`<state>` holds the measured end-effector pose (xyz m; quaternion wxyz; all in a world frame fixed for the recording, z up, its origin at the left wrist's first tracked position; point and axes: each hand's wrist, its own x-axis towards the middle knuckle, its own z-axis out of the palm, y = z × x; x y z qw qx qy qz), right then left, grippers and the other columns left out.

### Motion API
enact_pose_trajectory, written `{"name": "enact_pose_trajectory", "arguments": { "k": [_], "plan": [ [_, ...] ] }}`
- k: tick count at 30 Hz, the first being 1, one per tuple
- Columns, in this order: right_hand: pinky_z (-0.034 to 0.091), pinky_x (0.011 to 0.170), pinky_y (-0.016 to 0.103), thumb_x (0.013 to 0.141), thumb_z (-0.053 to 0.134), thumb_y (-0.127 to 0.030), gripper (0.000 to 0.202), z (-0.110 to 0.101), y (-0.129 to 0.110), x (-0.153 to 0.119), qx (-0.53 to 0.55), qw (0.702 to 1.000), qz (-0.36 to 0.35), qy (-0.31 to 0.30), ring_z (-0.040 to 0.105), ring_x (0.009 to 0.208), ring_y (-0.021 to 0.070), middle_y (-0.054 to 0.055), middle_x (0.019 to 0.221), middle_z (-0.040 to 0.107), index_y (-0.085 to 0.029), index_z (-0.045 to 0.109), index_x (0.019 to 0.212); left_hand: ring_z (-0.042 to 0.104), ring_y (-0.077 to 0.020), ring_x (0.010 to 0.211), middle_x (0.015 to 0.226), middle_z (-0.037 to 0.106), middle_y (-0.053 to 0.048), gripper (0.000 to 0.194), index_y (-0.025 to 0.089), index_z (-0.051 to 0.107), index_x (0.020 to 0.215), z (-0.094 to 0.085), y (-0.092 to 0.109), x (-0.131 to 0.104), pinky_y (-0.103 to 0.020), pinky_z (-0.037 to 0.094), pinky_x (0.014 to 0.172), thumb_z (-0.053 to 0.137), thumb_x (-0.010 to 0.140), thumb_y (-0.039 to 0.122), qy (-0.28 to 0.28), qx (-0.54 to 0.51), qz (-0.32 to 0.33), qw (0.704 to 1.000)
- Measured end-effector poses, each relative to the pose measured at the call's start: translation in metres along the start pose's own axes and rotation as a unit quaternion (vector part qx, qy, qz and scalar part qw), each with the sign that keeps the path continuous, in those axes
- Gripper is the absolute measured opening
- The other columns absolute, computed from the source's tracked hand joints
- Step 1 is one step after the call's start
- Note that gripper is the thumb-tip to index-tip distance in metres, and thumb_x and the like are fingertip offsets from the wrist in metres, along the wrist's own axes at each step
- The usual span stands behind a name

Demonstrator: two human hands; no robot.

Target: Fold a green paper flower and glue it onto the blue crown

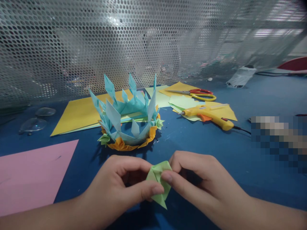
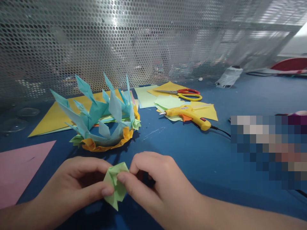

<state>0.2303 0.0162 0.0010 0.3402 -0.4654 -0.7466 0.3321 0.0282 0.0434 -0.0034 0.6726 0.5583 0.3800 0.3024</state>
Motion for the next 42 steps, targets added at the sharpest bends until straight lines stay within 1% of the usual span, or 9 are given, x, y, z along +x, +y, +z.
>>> {"name": "enact_pose_trajectory", "arguments": {
  "k": [7, 12, 18, 26, 30, 33, 37, 39, 42],
  "plan": [
    [0.035, 0.049, 0.014, 0.090, 0.057, -0.015, 0.032, 0.001, 0.001, 0.000, -0.019, 0.997, -0.071, 0.018, 0.043, 0.051, 0.0060, -0.008, 0.056, 0.050, -0.021, 0.041, 0.063, 0.065, -0.0094, 0.048, 0.058, 0.075, 0.000, 0.011, 0.020, 0.081, 0.065, 0.004, 0.003, 0.001, -0.012, 0.051, 0.049, 0.077, 0.075, 0.018, 0.013, 0.083, 0.020, 0.996],
    [0.042, 0.057, 0.014, 0.092, 0.056, -0.016, 0.027, 0.002, 0.000, 0.000, 0.012, 0.998, -0.065, -0.013, 0.053, 0.058, 0.0068, -0.005, 0.064, 0.060, -0.020, 0.049, 0.066, 0.063, -0.0107, 0.046, 0.055, 0.074, -0.003, 0.015, 0.017, 0.080, 0.063, 0.006, 0.009, 0.001, -0.013, 0.049, 0.046, 0.073, 0.076, 0.022, 0.015, 0.142, 0.022, 0.989],
    [0.037, 0.051, 0.013, 0.099, 0.051, -0.021, 0.033, 0.000, -0.001, 0.000, -0.023, 0.994, -0.093, -0.058, 0.044, 0.053, 0.0060, -0.006, 0.062, 0.049, -0.019, 0.049, 0.067, 0.068, -0.0145, 0.054, 0.063, 0.077, -0.005, 0.023, 0.015, 0.075, 0.069, 0.006, 0.009, -0.001, -0.018, 0.052, 0.053, 0.066, 0.085, 0.030, -0.054, 0.169, -0.006, 0.984],
    [0.038, 0.049, 0.012, 0.102, 0.049, -0.024, 0.037, -0.002, -0.002, -0.001, -0.024, 0.991, -0.122, -0.047, 0.044, 0.050, 0.0057, -0.006, 0.059, 0.048, -0.021, 0.044, 0.065, 0.068, -0.0158, 0.057, 0.065, 0.076, -0.005, 0.025, 0.017, 0.072, 0.071, 0.004, 0.010, 0.000, -0.021, 0.052, 0.056, 0.063, 0.087, 0.033, -0.071, 0.174, -0.015, 0.982],
    [0.039, 0.048, 0.011, 0.103, 0.048, -0.024, 0.038, 0.000, -0.003, -0.002, -0.061, 0.987, -0.147, -0.015, 0.045, 0.050, 0.0054, -0.006, 0.058, 0.048, -0.020, 0.046, 0.065, 0.060, -0.0133, 0.055, 0.062, 0.073, -0.002, 0.022, 0.018, 0.076, 0.069, 0.003, 0.009, 0.001, -0.020, 0.046, 0.053, 0.069, 0.083, 0.033, -0.044, 0.186, -0.003, 0.982],
    [0.043, 0.049, 0.013, 0.104, 0.045, -0.024, 0.041, -0.001, -0.001, -0.001, -0.102, 0.977, -0.188, 0.005, 0.049, 0.052, 0.0069, -0.003, 0.058, 0.052, -0.020, 0.049, 0.064, 0.062, -0.0130, 0.060, 0.070, 0.073, 0.000, 0.014, 0.020, 0.078, 0.087, 0.002, 0.005, 0.001, -0.019, 0.048, 0.056, 0.078, 0.077, 0.031, -0.015, 0.124, -0.017, 0.992],
    [0.052, 0.060, 0.015, 0.100, 0.055, -0.020, 0.017, -0.011, 0.002, -0.002, -0.115, 0.964, -0.239, 0.034, 0.060, 0.063, 0.0088, -0.001, 0.071, 0.066, -0.020, 0.062, 0.084, 0.062, -0.0101, 0.052, 0.066, 0.066, 0.005, 0.033, 0.021, 0.074, 0.102, 0.002, 0.002, 0.001, -0.017, 0.051, 0.051, 0.085, 0.071, 0.026, 0.013, -0.004, -0.056, 0.998],
    [0.054, 0.067, 0.016, 0.097, 0.060, -0.015, 0.006, -0.017, 0.001, -0.003, -0.112, 0.959, -0.255, 0.047, 0.064, 0.069, 0.0096, 0.000, 0.080, 0.071, -0.021, 0.063, 0.097, 0.063, -0.0100, 0.050, 0.063, 0.067, 0.005, 0.035, 0.021, 0.074, 0.104, 0.001, 0.001, 0.002, -0.017, 0.051, 0.050, 0.086, 0.071, 0.024, -0.001, -0.054, -0.068, 0.996],
    [0.056, 0.072, 0.016, 0.093, 0.060, -0.007, 0.016, -0.023, -0.001, -0.006, -0.133, 0.954, -0.265, 0.049, 0.068, 0.072, 0.0102, 0.001, 0.086, 0.074, -0.022, 0.065, 0.098, 0.069, -0.0145, 0.059, 0.073, 0.076, 0.000, 0.049, 0.022, 0.074, 0.107, 0.000, 0.003, 0.005, -0.021, 0.056, 0.057, 0.092, 0.062, 0.021, -0.023, -0.090, -0.063, 0.994]
  ]
}}
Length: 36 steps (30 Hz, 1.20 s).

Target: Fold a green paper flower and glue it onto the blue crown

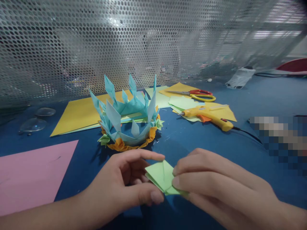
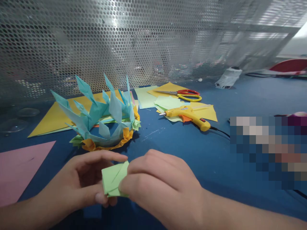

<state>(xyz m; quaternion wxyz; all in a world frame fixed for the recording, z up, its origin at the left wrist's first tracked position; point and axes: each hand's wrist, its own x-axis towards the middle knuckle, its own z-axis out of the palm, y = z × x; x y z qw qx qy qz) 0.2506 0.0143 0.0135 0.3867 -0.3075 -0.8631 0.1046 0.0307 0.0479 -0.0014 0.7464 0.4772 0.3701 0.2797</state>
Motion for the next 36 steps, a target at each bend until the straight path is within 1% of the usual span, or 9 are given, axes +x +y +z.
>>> {"name": "enact_pose_trajectory", "arguments": {
  "k": [3, 8, 12, 15, 18, 24, 28, 31, 36],
  "plan": [
    [0.053, 0.078, 0.012, 0.092, 0.059, -0.004, 0.020, 0.000, -0.001, 0.000, -0.020, 1.000, -0.010, -0.005, 0.069, 0.076, 0.0085, 0.000, 0.087, 0.073, -0.021, 0.067, 0.093, 0.073, -0.0219, 0.070, 0.080, 0.078, -0.004, 0.061, 0.021, 0.074, 0.113, 0.002, 0.005, 0.005, -0.028, 0.060, 0.062, 0.096, 0.056, 0.027, 0.027, 0.032, 0.017, 0.999],
    [0.050, 0.084, 0.005, 0.092, 0.058, -0.003, 0.020, 0.007, -0.001, 0.003, -0.005, 1.000, -0.011, 0.019, 0.069, 0.082, 0.0054, -0.002, 0.090, 0.073, -0.021, 0.066, 0.087, 0.075, -0.0263, 0.075, 0.079, 0.079, -0.006, 0.066, 0.020, 0.071, 0.122, 0.007, 0.015, 0.015, -0.032, 0.061, 0.065, 0.092, 0.062, 0.039, 0.074, 0.079, 0.041, 0.993],
    [0.052, 0.075, 0.003, 0.089, 0.060, -0.004, 0.021, 0.011, 0.000, 0.003, -0.021, 0.999, 0.027, 0.039, 0.071, 0.073, 0.0054, -0.003, 0.085, 0.072, -0.024, 0.066, 0.086, 0.075, -0.0264, 0.076, 0.078, 0.079, -0.006, 0.061, 0.020, 0.071, 0.121, 0.004, 0.014, 0.015, -0.033, 0.061, 0.068, 0.090, 0.065, 0.035, 0.098, 0.088, 0.043, 0.990],
    [0.056, 0.079, 0.010, 0.087, 0.062, -0.004, 0.023, 0.014, 0.004, -0.002, -0.032, 0.998, 0.044, 0.036, 0.073, 0.079, 0.0095, 0.000, 0.093, 0.072, -0.026, 0.068, 0.089, 0.074, -0.0229, 0.073, 0.075, 0.079, -0.003, 0.050, 0.021, 0.074, 0.114, -0.001, 0.009, 0.009, -0.029, 0.061, 0.067, 0.089, 0.067, 0.028, 0.114, 0.060, 0.040, 0.991],
    [0.057, 0.082, 0.016, 0.089, 0.059, -0.004, 0.024, 0.019, 0.008, -0.005, 0.009, 0.996, 0.068, 0.049, 0.071, 0.081, 0.0104, 0.001, 0.095, 0.069, -0.026, 0.068, 0.090, 0.072, -0.0144, 0.068, 0.071, 0.078, 0.003, 0.037, 0.026, 0.077, 0.105, -0.002, 0.006, 0.003, -0.019, 0.058, 0.065, 0.087, 0.071, 0.018, 0.125, -0.003, 0.051, 0.991],
    [0.057, 0.074, 0.015, 0.088, 0.060, -0.004, 0.023, 0.023, 0.008, -0.004, 0.050, 0.994, 0.083, 0.055, 0.069, 0.074, 0.0095, 0.000, 0.088, 0.069, -0.025, 0.068, 0.086, 0.069, -0.0101, 0.065, 0.071, 0.077, 0.004, 0.038, 0.025, 0.079, 0.101, 0.005, 0.008, -0.001, -0.013, 0.055, 0.062, 0.086, 0.068, 0.008, 0.140, -0.012, 0.050, 0.989],
    [0.058, 0.073, 0.017, 0.089, 0.059, -0.006, 0.023, 0.024, 0.008, -0.004, 0.049, 0.993, 0.094, 0.060, 0.069, 0.074, 0.0107, 0.001, 0.089, 0.069, -0.027, 0.068, 0.086, 0.072, -0.0104, 0.069, 0.076, 0.079, 0.003, 0.036, 0.027, 0.079, 0.099, 0.001, 0.005, 0.001, -0.012, 0.057, 0.063, 0.088, 0.069, 0.010, 0.092, -0.039, 0.069, 0.993],
    [0.056, 0.075, 0.015, 0.088, 0.060, -0.004, 0.024, 0.025, 0.008, -0.004, 0.060, 0.992, 0.095, 0.064, 0.068, 0.076, 0.0091, -0.001, 0.089, 0.068, -0.027, 0.067, 0.087, 0.074, -0.0099, 0.070, 0.079, 0.080, 0.005, 0.044, 0.030, 0.079, 0.101, -0.004, 0.002, 0.003, -0.011, 0.058, 0.065, 0.089, 0.066, 0.005, 0.054, -0.036, 0.065, 0.996],
    [0.056, 0.075, 0.015, 0.087, 0.059, -0.002, 0.026, 0.025, 0.008, -0.004, 0.074, 0.991, 0.097, 0.056, 0.067, 0.075, 0.0087, -0.001, 0.088, 0.067, -0.026, 0.067, 0.087, 0.073, -0.0093, 0.069, 0.075, 0.080, 0.004, 0.036, 0.028, 0.081, 0.098, -0.004, 0.003, 0.003, -0.011, 0.058, 0.064, 0.088, 0.070, 0.006, 0.057, -0.066, 0.072, 0.994]
  ]
}}
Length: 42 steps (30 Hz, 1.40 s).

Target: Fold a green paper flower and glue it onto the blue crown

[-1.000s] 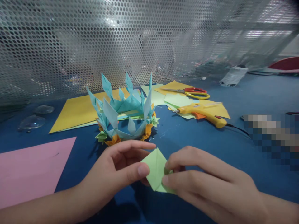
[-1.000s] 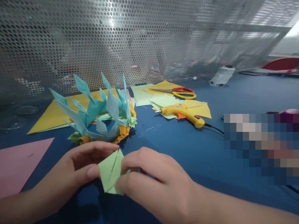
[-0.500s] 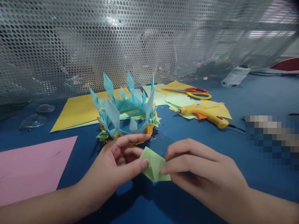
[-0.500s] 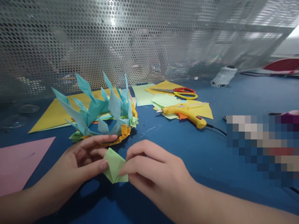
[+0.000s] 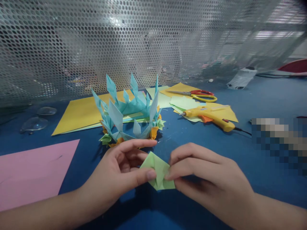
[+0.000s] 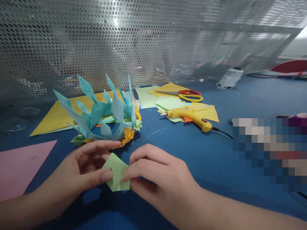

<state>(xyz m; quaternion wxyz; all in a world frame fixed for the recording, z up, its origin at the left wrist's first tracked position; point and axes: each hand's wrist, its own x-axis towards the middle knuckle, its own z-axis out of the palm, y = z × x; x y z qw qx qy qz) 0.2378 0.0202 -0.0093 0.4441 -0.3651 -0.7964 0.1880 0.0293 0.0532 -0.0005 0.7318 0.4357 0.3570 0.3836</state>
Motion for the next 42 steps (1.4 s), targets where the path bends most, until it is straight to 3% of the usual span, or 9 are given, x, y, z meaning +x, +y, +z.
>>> {"name": "enact_pose_trajectory", "arguments": {
  "k": [14, 20, 24, 30, 32, 34, 37, 39, 42],
  "plan": [
    [0.056, 0.074, 0.015, 0.087, 0.061, -0.004, 0.024, -0.001, 0.000, -0.001, 0.018, 1.000, -0.001, -0.006, 0.067, 0.075, 0.0086, -0.001, 0.087, 0.067, -0.026, 0.068, 0.086, 0.073, -0.0079, 0.070, 0.075, 0.079, 0.006, 0.038, 0.030, 0.082, 0.097, -0.001, 0.001, 0.001, -0.008, 0.058, 0.064, 0.089, 0.069, 0.006, -0.034, -0.011, -0.004, 0.999],
    [0.054, 0.076, 0.012, 0.086, 0.062, -0.001, 0.024, -0.001, 0.001, -0.001, 0.027, 1.000, -0.004, -0.008, 0.066, 0.077, 0.0067, -0.002, 0.089, 0.066, -0.025, 0.068, 0.086, 0.070, -0.0060, 0.067, 0.073, 0.076, 0.006, 0.033, 0.030, 0.082, 0.095, 0.003, -0.001, -0.002, -0.005, 0.055, 0.063, 0.085, 0.072, 0.006, 0.000, 0.001, 0.015, 1.000],
    [0.053, 0.078, 0.010, 0.087, 0.061, -0.001, 0.023, 0.000, -0.001, 0.000, 0.025, 0.999, -0.020, -0.006, 0.067, 0.078, 0.0062, -0.001, 0.089, 0.066, -0.023, 0.067, 0.087, 0.067, -0.0058, 0.067, 0.076, 0.072, 0.007, 0.039, 0.033, 0.079, 0.102, 0.001, -0.004, -0.004, -0.007, 0.055, 0.062, 0.079, 0.076, 0.005, -0.007, 0.065, 0.006, 0.998],
    [0.050, 0.076, 0.005, 0.080, 0.061, 0.005, 0.026, -0.002, -0.006, 0.007, 0.001, 0.998, -0.041, -0.039, 0.066, 0.076, 0.0041, -0.001, 0.084, 0.066, -0.020, 0.068, 0.085, 0.062, -0.0078, 0.062, 0.075, 0.067, 0.008, 0.056, 0.029, 0.073, 0.112, 0.003, -0.005, -0.003, -0.012, 0.055, 0.057, 0.074, 0.066, -0.003, -0.001, 0.124, -0.018, 0.992],
    [0.052, 0.074, 0.009, 0.079, 0.057, 0.004, 0.026, -0.001, -0.008, 0.009, 0.033, 0.999, -0.013, -0.036, 0.066, 0.076, 0.0059, -0.001, 0.083, 0.066, -0.020, 0.063, 0.086, 0.064, -0.0077, 0.066, 0.077, 0.069, 0.007, 0.052, 0.030, 0.073, 0.110, 0.004, -0.005, -0.004, -0.011, 0.054, 0.060, 0.076, 0.068, 0.000, 0.005, 0.144, 0.004, 0.990],
    [0.053, 0.070, 0.015, 0.082, 0.053, -0.002, 0.022, 0.000, -0.009, 0.009, 0.090, 0.992, 0.065, -0.052, 0.063, 0.072, 0.0084, -0.002, 0.079, 0.065, -0.022, 0.059, 0.089, 0.066, -0.0072, 0.069, 0.078, 0.070, 0.008, 0.052, 0.033, 0.073, 0.110, 0.003, -0.005, -0.006, -0.010, 0.054, 0.064, 0.077, 0.069, 0.001, 0.010, 0.168, 0.039, 0.985],
    [0.051, 0.061, 0.021, 0.094, 0.050, -0.022, 0.009, 0.000, -0.011, 0.009, 0.190, 0.951, 0.217, -0.114, 0.058, 0.067, 0.0121, -0.001, 0.076, 0.062, -0.022, 0.059, 0.096, 0.068, -0.0065, 0.067, 0.078, 0.071, 0.011, 0.057, 0.039, 0.072, 0.111, 0.003, -0.006, -0.010, -0.010, 0.054, 0.066, 0.075, 0.070, -0.001, 0.003, 0.206, 0.098, 0.974],
    [0.045, 0.058, 0.022, 0.095, 0.054, -0.038, 0.019, -0.001, -0.011, 0.010, 0.229, 0.920, 0.276, -0.156, 0.053, 0.064, 0.0126, -0.002, 0.072, 0.060, -0.022, 0.062, 0.089, 0.068, -0.0060, 0.065, 0.076, 0.071, 0.013, 0.058, 0.041, 0.072, 0.110, 0.005, -0.006, -0.012, -0.010, 0.053, 0.065, 0.073, 0.070, -0.001, 0.010, 0.225, 0.130, 0.966],
    [0.039, 0.054, 0.022, 0.086, 0.067, -0.048, 0.031, -0.001, -0.011, 0.012, 0.234, 0.900, 0.322, -0.181, 0.046, 0.059, 0.0113, -0.004, 0.063, 0.056, -0.021, 0.063, 0.073, 0.068, -0.0059, 0.063, 0.071, 0.072, 0.014, 0.055, 0.040, 0.074, 0.105, 0.010, -0.008, -0.014, -0.010, 0.052, 0.065, 0.074, 0.068, 0.000, 0.044, 0.226, 0.165, 0.959]
  ]
}}
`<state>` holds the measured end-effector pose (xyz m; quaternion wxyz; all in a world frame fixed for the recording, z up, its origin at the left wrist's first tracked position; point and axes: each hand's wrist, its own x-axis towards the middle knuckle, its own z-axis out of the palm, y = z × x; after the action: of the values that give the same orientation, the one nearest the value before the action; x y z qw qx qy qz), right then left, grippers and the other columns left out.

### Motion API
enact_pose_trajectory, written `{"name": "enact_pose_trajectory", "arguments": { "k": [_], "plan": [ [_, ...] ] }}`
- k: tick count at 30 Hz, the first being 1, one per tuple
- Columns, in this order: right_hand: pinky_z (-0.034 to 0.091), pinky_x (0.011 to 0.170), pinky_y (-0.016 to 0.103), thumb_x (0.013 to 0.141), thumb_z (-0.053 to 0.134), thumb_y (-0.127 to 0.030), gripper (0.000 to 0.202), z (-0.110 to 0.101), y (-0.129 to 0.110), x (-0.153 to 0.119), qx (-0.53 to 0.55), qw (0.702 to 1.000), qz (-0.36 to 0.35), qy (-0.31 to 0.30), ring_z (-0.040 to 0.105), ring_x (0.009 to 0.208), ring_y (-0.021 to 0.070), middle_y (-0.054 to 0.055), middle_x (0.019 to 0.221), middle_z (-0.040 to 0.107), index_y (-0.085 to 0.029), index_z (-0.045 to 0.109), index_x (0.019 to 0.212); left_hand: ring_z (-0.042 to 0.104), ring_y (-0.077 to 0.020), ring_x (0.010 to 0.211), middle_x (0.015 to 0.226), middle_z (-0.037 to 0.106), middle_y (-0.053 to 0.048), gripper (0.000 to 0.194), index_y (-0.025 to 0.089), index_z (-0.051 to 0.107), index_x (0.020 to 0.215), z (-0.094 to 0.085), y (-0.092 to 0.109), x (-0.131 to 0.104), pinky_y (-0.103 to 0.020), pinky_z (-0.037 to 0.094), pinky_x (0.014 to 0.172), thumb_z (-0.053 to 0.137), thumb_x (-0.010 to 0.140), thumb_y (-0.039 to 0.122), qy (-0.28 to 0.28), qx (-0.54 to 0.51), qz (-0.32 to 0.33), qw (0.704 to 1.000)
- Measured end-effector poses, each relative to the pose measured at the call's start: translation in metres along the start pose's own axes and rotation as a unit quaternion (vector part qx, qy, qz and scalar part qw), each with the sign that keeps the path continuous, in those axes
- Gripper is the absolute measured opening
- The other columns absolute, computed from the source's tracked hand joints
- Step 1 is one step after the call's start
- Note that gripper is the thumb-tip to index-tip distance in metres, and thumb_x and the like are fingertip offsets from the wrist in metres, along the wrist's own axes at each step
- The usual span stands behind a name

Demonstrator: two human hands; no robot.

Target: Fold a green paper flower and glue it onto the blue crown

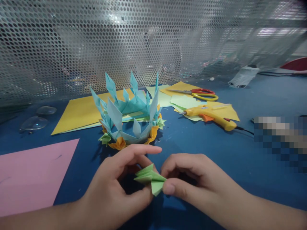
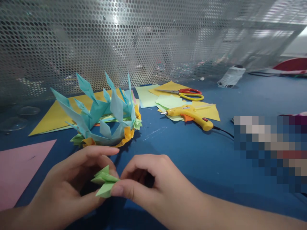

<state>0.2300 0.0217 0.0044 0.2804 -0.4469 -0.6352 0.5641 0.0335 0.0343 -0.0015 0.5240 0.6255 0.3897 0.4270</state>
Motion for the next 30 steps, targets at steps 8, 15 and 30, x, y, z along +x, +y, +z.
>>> {"name": "enact_pose_trajectory", "arguments": {
  "k": [8, 15, 30],
  "plan": [
    [0.040, 0.057, 0.023, 0.076, 0.078, -0.050, 0.031, 0.001, 0.000, 0.001, 0.018, 0.999, 0.049, 0.006, 0.051, 0.061, 0.0125, -0.002, 0.064, 0.064, -0.020, 0.073, 0.070, 0.067, -0.0067, 0.061, 0.067, 0.073, 0.014, 0.053, 0.038, 0.077, 0.098, 0.004, 0.006, -0.001, -0.012, 0.051, 0.064, 0.076, 0.062, -0.001, 0.040, 0.011, -0.020, 0.999],
    [0.034, 0.052, 0.022, 0.077, 0.075, -0.039, 0.025, 0.002, -0.001, 0.002, 0.008, 0.998, 0.058, 0.029, 0.041, 0.055, 0.0099, -0.005, 0.055, 0.053, -0.020, 0.068, 0.061, 0.074, -0.0246, 0.079, 0.079, 0.077, -0.003, 0.056, 0.024, 0.070, 0.118, 0.003, 0.014, 0.017, -0.029, 0.059, 0.070, 0.087, 0.065, 0.026, -0.018, 0.026, -0.091, 0.995],
    [0.037, 0.048, 0.020, 0.068, 0.069, -0.030, 0.017, 0.000, -0.003, 0.007, 0.073, 0.988, 0.104, 0.088, 0.046, 0.048, 0.0086, -0.004, 0.049, 0.056, -0.020, 0.065, 0.055, 0.071, -0.0096, 0.070, 0.080, 0.078, 0.005, 0.043, 0.023, 0.072, 0.098, -0.004, -0.002, 0.011, -0.011, 0.054, 0.061, 0.087, 0.063, 0.002, -0.056, -0.124, -0.149, 0.979]
  ]
}}
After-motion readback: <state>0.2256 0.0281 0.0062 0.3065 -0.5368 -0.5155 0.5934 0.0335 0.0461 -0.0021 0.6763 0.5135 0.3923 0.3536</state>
